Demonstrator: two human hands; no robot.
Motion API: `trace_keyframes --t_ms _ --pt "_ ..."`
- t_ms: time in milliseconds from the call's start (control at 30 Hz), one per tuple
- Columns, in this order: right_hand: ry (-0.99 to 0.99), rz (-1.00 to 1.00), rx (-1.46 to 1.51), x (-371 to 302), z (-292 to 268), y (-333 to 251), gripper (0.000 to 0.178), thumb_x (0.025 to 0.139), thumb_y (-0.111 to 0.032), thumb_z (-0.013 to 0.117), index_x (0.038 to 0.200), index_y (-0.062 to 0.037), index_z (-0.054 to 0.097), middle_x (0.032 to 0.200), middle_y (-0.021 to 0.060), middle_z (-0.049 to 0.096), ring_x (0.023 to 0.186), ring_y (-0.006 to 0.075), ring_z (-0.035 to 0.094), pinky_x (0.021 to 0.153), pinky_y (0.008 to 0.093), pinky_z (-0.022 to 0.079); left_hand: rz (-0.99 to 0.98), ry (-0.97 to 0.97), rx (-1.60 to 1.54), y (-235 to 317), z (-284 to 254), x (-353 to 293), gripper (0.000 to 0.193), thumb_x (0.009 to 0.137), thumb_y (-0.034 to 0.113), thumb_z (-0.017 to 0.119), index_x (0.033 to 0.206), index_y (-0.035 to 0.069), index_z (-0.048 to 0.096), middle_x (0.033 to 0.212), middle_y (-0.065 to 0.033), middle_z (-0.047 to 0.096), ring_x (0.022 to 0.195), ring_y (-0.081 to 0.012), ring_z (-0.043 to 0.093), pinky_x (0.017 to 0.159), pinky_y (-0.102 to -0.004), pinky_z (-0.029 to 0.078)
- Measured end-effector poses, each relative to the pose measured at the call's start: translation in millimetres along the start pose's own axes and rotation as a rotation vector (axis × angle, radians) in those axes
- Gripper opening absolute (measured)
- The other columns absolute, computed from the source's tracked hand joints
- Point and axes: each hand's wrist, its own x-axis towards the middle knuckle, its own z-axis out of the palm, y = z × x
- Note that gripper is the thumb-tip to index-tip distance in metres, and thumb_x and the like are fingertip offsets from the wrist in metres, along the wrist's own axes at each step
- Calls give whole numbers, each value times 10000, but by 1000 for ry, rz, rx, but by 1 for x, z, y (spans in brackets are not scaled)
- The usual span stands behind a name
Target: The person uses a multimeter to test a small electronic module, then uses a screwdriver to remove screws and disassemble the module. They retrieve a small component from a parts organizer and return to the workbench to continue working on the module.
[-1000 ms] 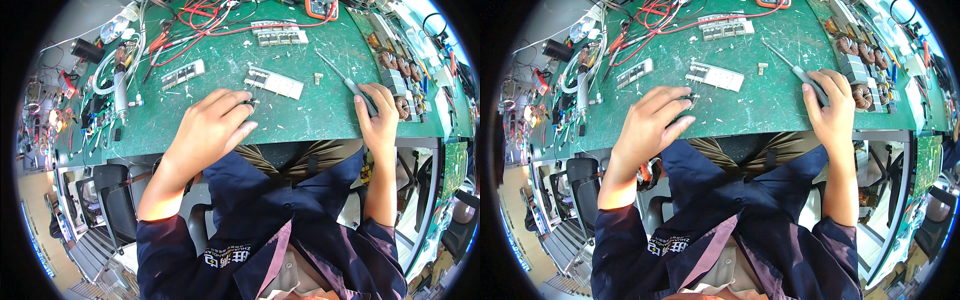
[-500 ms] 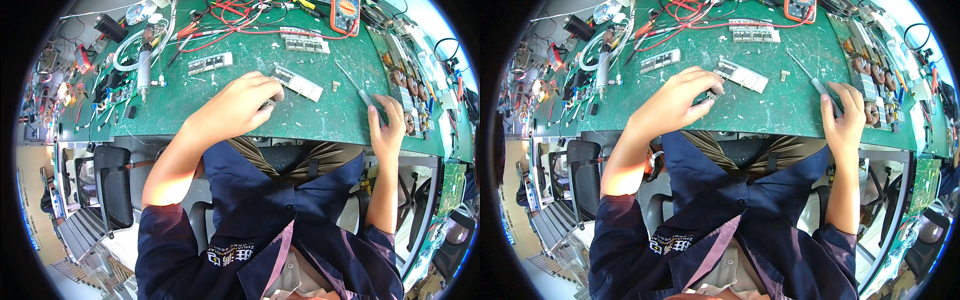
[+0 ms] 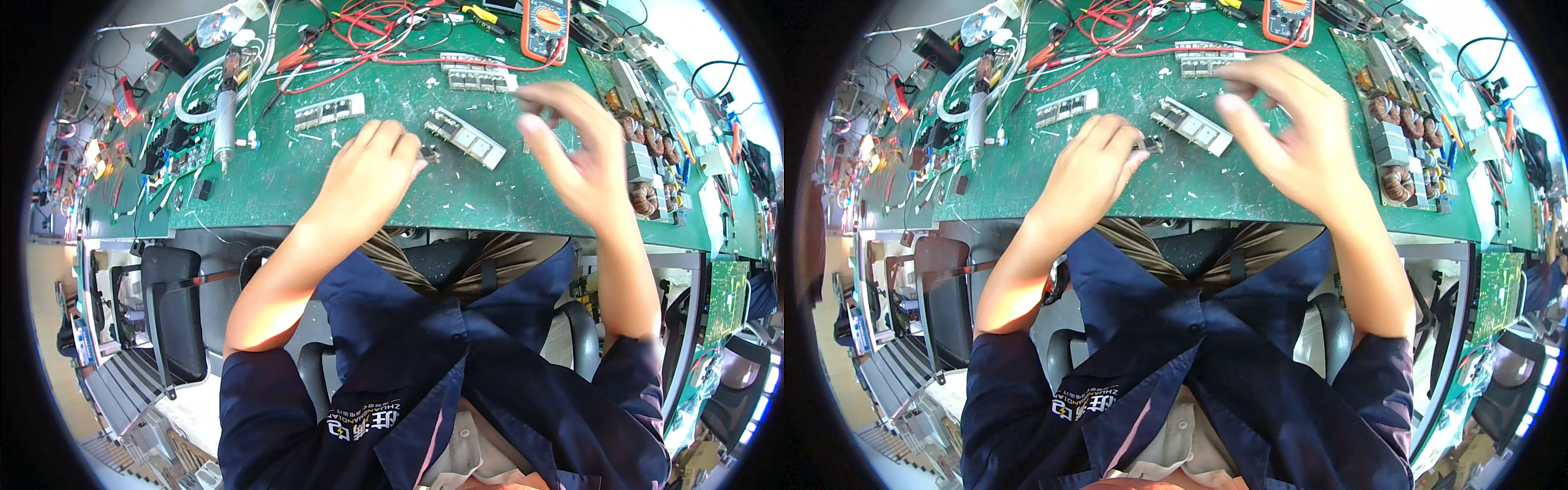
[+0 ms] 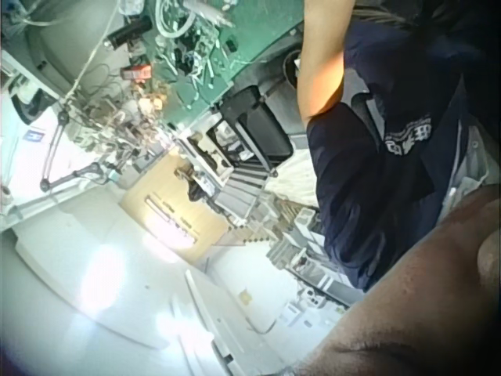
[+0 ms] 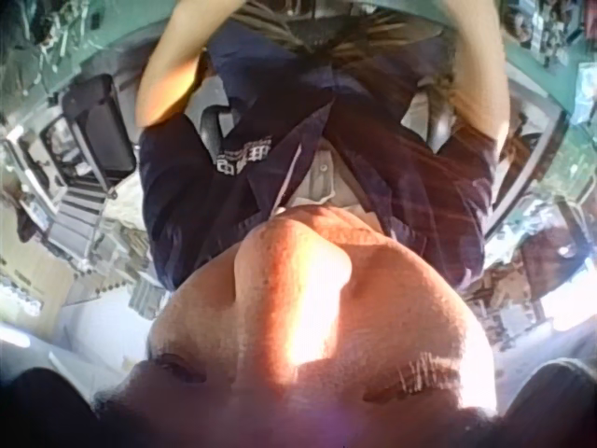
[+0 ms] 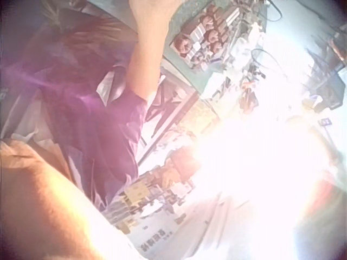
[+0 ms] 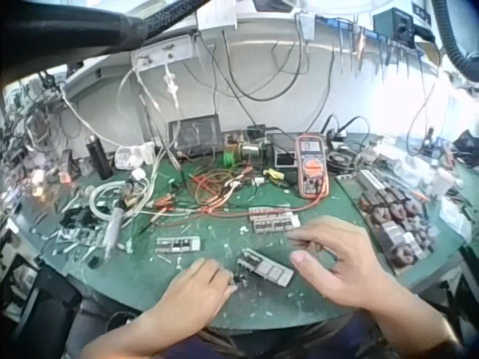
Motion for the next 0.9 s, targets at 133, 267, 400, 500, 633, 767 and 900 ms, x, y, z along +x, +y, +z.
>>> trace_keyframes --t_ms 133,267,400,500,633,767,900 --pt "-172 230 405 44 40 7 317 974 -274 702 1087 21 718 824 72 698 694 107 641 593 262 504 102 176 -16 -6 -17 17 268 887 103 736 1097 -11 614 1063 -163 633 1013 -363 616 880 -451 512" --pt "-435 447 684 54 50 21 303 1007 -242 679 1162 17 704 838 17 692 668 45 592 584 200 460 148 266 38 -13 -28 31 303 888 92 733 1135 -22 601 1072 -173 636 1001 -367 620 875 -448 511" --pt "-402 495 801 50 52 32 244 1014 -238 667 1051 -2 716 769 -9 652 631 38 566 546 201 440 232 276 119 -18 -18 49 325 866 141 739 1116 -28 618 1041 -149 622 980 -318 614 858 -398 528" --pt "-356 456 807 46 55 42 225 1014 -225 663 1003 -7 719 746 -19 631 635 39 570 547 204 445 209 256 -3 -21 -9 59 296 880 144 737 1106 -16 631 1042 -138 633 976 -306 619 855 -397 533" --pt "-358 451 753 43 55 55 185 1006 -183 664 992 -8 722 746 -22 628 641 40 570 554 214 445 237 226 -27 -23 -1 66 276 886 151 742 1099 7 640 1015 -124 642 954 -305 626 846 -403 534" --pt "-395 383 748 41 47 63 245 1019 -197 663 1119 21 714 834 -5 676 673 40 564 571 202 442 207 226 -2 -23 4 65 261 881 144 750 1082 19 641 989 -127 642 930 -317 627 836 -413 530" --pt "-335 463 669 45 41 73 264 1022 -212 660 1145 18 706 840 3 676 687 38 567 569 192 437 118 215 -22 -31 5 57 246 890 144 742 1073 17 636 971 -140 632 926 -340 623 832 -431 524"
